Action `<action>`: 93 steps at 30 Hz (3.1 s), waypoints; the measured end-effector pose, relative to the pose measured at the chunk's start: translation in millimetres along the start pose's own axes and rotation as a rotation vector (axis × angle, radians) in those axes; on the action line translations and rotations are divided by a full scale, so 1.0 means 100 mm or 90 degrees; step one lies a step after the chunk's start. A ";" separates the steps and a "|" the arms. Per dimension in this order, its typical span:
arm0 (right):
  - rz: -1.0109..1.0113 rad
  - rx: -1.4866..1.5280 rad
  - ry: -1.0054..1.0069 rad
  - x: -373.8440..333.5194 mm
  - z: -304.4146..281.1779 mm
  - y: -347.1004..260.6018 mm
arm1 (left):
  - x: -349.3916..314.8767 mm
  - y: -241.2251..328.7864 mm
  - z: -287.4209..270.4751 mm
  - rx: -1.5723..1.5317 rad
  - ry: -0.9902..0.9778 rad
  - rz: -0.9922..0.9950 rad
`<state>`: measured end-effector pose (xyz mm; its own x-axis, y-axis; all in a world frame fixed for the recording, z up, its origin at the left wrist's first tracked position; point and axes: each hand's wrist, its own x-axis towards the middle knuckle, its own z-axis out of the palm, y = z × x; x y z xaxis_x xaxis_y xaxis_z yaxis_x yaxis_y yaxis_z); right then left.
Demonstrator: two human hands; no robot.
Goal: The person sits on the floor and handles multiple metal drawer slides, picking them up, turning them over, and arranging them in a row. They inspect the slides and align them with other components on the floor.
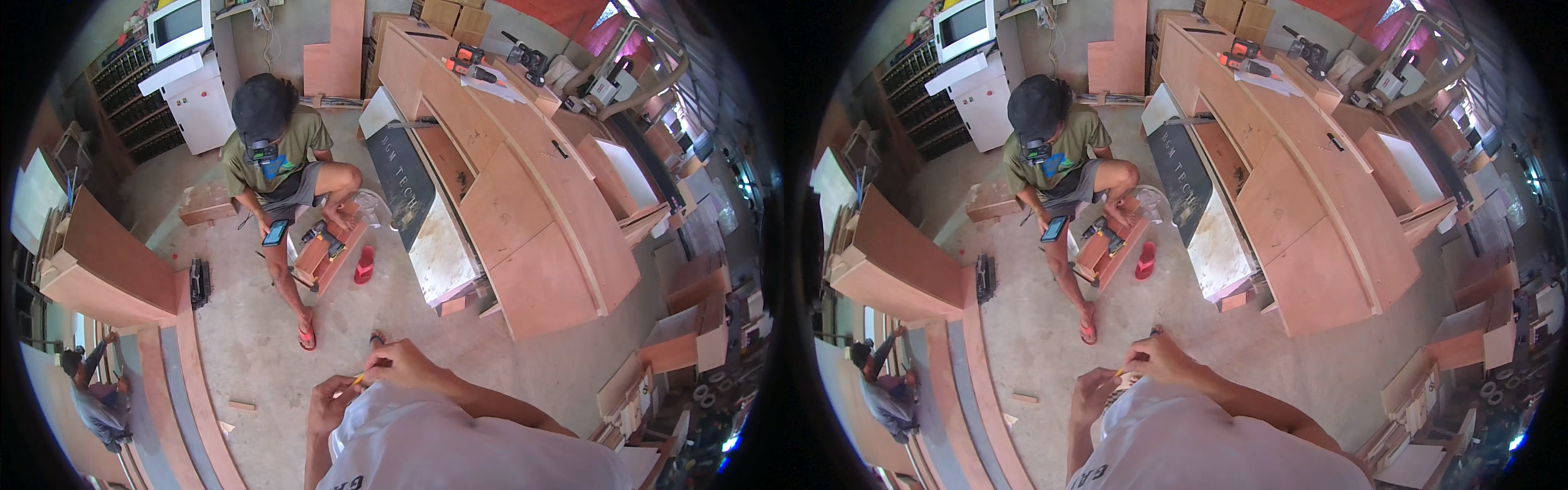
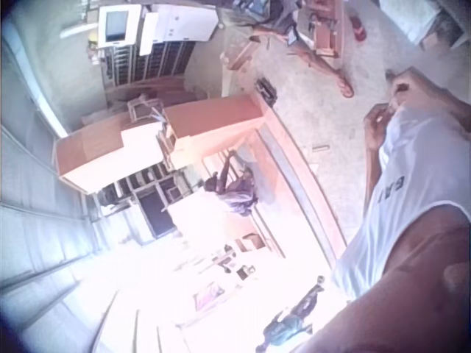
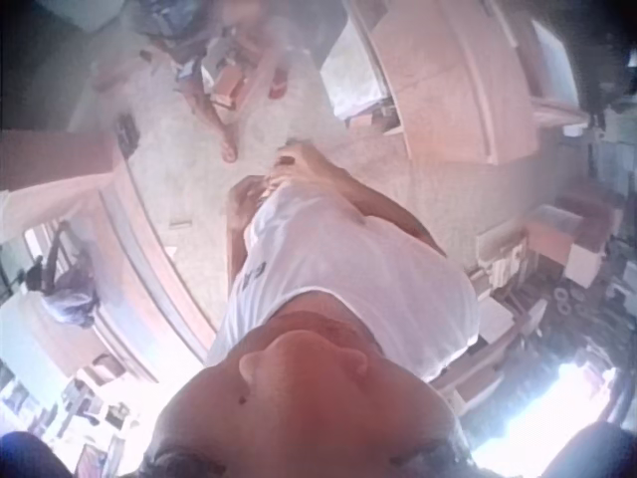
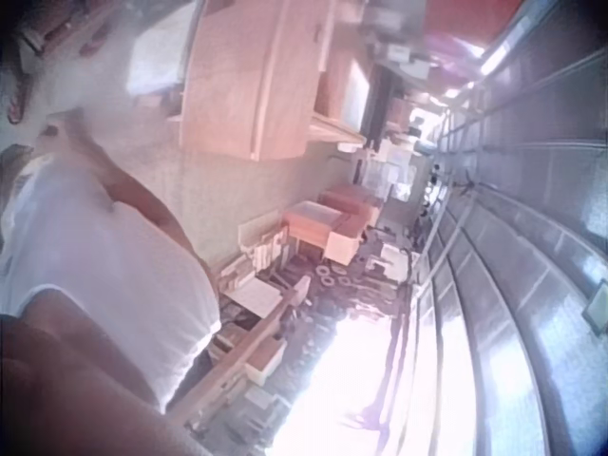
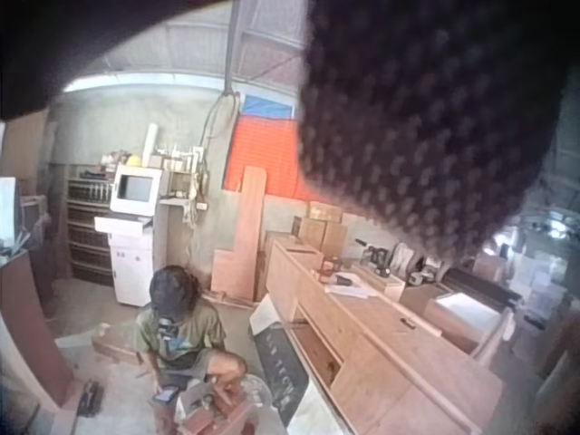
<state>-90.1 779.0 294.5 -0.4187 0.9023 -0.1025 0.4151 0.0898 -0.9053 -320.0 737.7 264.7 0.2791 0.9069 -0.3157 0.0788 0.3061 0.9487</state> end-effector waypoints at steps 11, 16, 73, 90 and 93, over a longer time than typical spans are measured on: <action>0.157 -0.018 0.271 -0.76 -0.20 0.19 | 0.46 0.02 0.63 0.154 -0.162 0.195; 0.183 0.027 0.247 -0.81 -0.30 0.42 | 0.47 0.03 0.79 0.191 -0.114 0.251; 0.203 -0.470 0.935 0.33 -2.96 0.05 | 1.16 -1.76 -5.24 0.368 0.312 -0.049; 0.220 -0.830 0.627 -0.27 -6.41 2.23 | 2.07 -3.00 -0.97 0.568 -0.181 0.017; 0.012 -0.674 0.674 -0.31 -6.73 2.56 | 1.91 -2.19 -0.96 0.327 -0.022 -0.239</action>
<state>572.9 1058.3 343.1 0.1650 0.7443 0.6471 0.9847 -0.0876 -0.1504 -376.2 872.0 -5.0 0.1738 0.7523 -0.6355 0.6239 0.4152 0.6621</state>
